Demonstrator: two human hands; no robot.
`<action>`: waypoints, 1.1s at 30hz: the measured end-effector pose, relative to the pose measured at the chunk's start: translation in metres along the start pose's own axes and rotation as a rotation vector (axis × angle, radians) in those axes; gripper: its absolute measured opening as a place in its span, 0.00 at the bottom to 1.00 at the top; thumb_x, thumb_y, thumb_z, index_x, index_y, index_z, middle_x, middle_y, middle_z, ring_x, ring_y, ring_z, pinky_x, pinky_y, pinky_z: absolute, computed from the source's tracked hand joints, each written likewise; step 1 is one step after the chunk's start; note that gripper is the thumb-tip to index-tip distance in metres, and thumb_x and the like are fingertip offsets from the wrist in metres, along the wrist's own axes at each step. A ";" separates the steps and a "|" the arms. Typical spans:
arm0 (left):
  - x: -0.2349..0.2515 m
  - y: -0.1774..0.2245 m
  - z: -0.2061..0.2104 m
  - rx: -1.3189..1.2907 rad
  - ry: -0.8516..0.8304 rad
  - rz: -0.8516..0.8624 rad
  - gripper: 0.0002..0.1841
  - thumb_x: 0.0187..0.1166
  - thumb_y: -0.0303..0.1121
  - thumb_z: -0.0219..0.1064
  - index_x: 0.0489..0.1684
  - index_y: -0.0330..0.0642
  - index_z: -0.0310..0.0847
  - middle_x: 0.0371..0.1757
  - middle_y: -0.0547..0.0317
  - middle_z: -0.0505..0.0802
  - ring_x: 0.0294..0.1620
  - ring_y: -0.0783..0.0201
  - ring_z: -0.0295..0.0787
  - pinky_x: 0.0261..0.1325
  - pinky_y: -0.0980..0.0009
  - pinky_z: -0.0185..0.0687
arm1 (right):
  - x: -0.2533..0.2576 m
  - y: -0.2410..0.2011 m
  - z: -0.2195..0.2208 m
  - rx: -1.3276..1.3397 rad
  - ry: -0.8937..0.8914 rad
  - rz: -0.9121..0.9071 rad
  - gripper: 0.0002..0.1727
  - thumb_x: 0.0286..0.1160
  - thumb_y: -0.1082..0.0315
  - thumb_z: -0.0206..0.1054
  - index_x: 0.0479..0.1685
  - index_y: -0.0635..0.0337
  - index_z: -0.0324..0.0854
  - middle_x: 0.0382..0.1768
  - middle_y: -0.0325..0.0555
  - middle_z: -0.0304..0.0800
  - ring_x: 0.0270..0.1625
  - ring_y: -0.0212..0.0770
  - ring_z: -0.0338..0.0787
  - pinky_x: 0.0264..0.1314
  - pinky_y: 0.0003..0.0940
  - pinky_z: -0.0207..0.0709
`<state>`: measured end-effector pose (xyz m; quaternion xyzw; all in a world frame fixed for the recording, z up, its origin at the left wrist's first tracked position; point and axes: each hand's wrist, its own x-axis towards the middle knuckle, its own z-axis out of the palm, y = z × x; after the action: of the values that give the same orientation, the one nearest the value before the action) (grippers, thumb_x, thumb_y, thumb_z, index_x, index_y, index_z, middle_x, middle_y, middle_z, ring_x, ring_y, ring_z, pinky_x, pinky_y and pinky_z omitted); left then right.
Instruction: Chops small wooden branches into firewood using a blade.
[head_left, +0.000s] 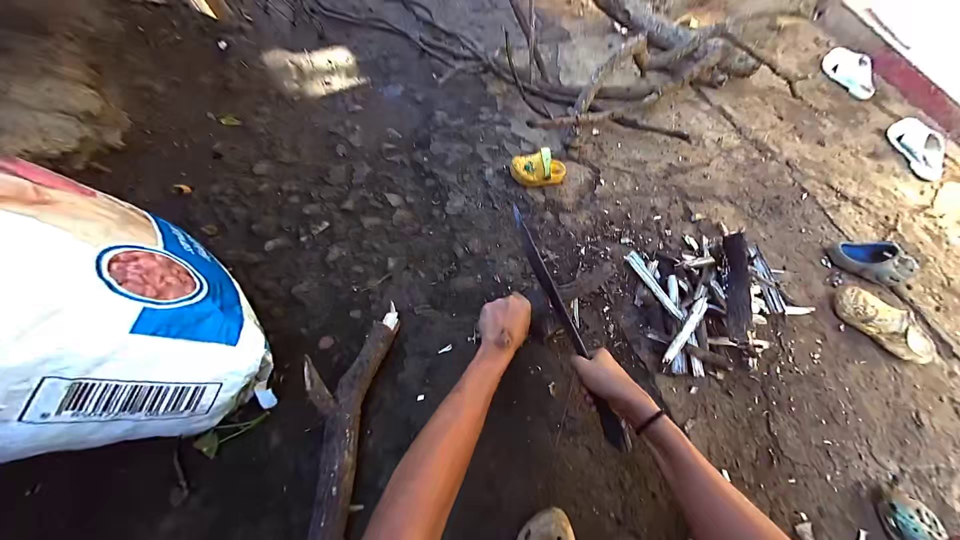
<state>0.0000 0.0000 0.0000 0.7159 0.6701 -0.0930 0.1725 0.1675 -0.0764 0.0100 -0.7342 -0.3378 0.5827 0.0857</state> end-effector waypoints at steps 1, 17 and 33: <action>0.000 0.001 -0.004 0.012 0.002 0.002 0.13 0.74 0.28 0.70 0.52 0.32 0.83 0.43 0.38 0.93 0.46 0.38 0.94 0.42 0.43 0.87 | -0.001 -0.001 -0.001 0.069 -0.048 0.016 0.16 0.91 0.55 0.54 0.39 0.58 0.73 0.12 0.39 0.71 0.09 0.34 0.75 0.13 0.30 0.75; -0.004 -0.003 0.005 -0.079 -0.080 -0.032 0.18 0.76 0.32 0.66 0.61 0.33 0.80 0.54 0.38 0.92 0.58 0.39 0.91 0.54 0.42 0.86 | -0.017 -0.013 -0.015 -0.053 -0.094 0.001 0.15 0.91 0.55 0.55 0.42 0.57 0.71 0.13 0.39 0.72 0.10 0.34 0.75 0.13 0.29 0.76; -0.008 -0.023 0.029 -0.048 0.248 -0.059 0.14 0.84 0.28 0.59 0.61 0.30 0.81 0.51 0.35 0.92 0.52 0.38 0.93 0.47 0.46 0.87 | -0.043 -0.019 0.027 0.088 -0.083 -0.032 0.14 0.88 0.58 0.58 0.36 0.58 0.75 0.13 0.38 0.72 0.10 0.33 0.75 0.14 0.28 0.75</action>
<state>-0.0203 -0.0171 -0.0268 0.6976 0.7090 0.0073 0.1029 0.1313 -0.0948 0.0455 -0.6996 -0.3267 0.6253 0.1130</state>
